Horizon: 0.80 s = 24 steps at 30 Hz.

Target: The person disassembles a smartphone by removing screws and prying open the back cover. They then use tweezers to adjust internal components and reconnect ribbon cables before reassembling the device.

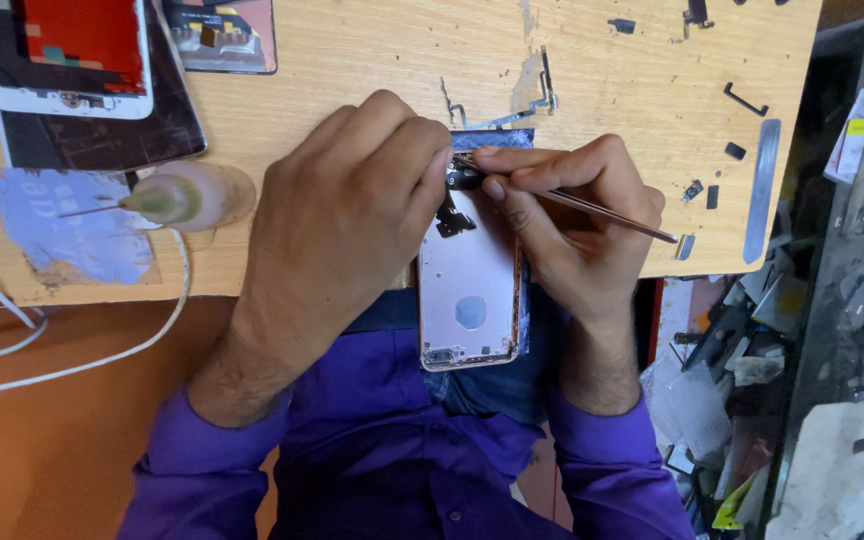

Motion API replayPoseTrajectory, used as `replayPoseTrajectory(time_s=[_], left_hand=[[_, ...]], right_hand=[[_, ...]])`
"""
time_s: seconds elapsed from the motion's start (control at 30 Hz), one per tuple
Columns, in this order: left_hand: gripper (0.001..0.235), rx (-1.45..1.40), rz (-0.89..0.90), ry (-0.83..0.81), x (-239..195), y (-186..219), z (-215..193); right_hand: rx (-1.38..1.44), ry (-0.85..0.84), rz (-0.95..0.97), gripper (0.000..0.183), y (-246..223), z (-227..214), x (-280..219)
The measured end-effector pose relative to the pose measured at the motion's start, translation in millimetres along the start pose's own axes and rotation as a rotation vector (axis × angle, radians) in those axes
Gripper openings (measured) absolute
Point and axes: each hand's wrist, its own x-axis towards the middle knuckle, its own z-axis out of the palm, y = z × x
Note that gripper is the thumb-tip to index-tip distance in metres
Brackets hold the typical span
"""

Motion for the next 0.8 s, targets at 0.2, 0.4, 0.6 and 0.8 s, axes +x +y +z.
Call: replayPoseTrajectory(time_s=[0.2,0.4,0.6,0.8], left_hand=[[0.012,0.002,-0.002,-0.044,8.1,-4.0,-1.0],[0.016,-0.005,-0.036,-0.074,12.8,-5.3,0.5],[0.017,0.002,-0.011,-0.055,13.6,-5.5,1.1],[0.014,-0.13,-0.057,-0.102,14.5,-9.7,-1.7]], right_hand=[[-0.011,-0.012,-0.006,0.018,-0.1,-0.8,1.3],[-0.007,-0.01,0.007,0.017,-1.8,-2.5,1.7],[-0.013,-0.012,-0.007,0.018,-0.6,-2.5,1.6],[-0.014,-0.021,-0.007,0.018,0.9,-2.8,2.1]])
